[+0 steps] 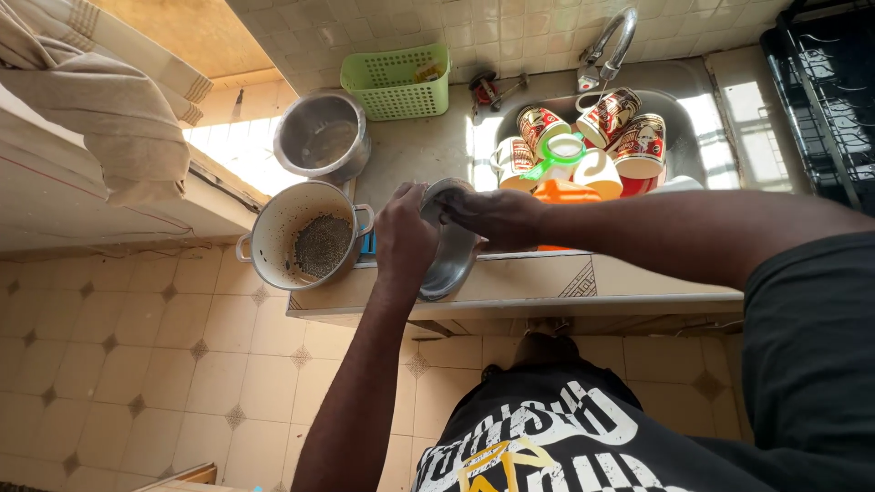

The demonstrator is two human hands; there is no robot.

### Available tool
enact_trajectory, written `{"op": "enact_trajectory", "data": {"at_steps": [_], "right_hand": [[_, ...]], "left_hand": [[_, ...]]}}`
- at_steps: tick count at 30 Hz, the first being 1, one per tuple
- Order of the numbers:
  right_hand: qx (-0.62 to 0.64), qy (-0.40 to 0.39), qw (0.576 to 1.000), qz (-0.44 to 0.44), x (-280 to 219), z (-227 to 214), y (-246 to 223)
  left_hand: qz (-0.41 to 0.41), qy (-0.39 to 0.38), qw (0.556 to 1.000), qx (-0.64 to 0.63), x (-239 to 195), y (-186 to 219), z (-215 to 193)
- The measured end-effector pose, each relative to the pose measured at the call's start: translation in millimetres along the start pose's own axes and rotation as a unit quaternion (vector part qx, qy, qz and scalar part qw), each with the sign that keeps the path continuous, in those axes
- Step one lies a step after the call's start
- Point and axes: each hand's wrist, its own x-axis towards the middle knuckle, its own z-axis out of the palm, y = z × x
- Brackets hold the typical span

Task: Washing and rinsing a pot and other dishes in a kitchen sink

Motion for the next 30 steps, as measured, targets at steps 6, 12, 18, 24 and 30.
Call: {"op": "enact_trajectory", "data": {"at_steps": [6, 12, 18, 24, 30], "right_hand": [[0.532, -0.018, 0.795, 0.290, 36, -47, -110], [0.687, 0.042, 0.597, 0.412, 57, 16, -189], [0.552, 0.097, 0.764, 0.321, 48, 1, -171], [0.493, 0.107, 0.809, 0.300, 57, -32, -162], [0.358, 0.069, 0.903, 0.227, 52, -16, -179]], "left_hand": [[-0.010, 0.019, 0.999, 0.031, -4, -11, 7], [-0.034, 0.045, 0.998, 0.024, -19, -8, 7], [-0.042, 0.090, 0.995, 0.011, -37, 10, -12], [-0.023, 0.021, 0.999, 0.024, -48, -9, -26], [0.048, -0.152, 0.984, 0.078, -15, -34, -36]]}}
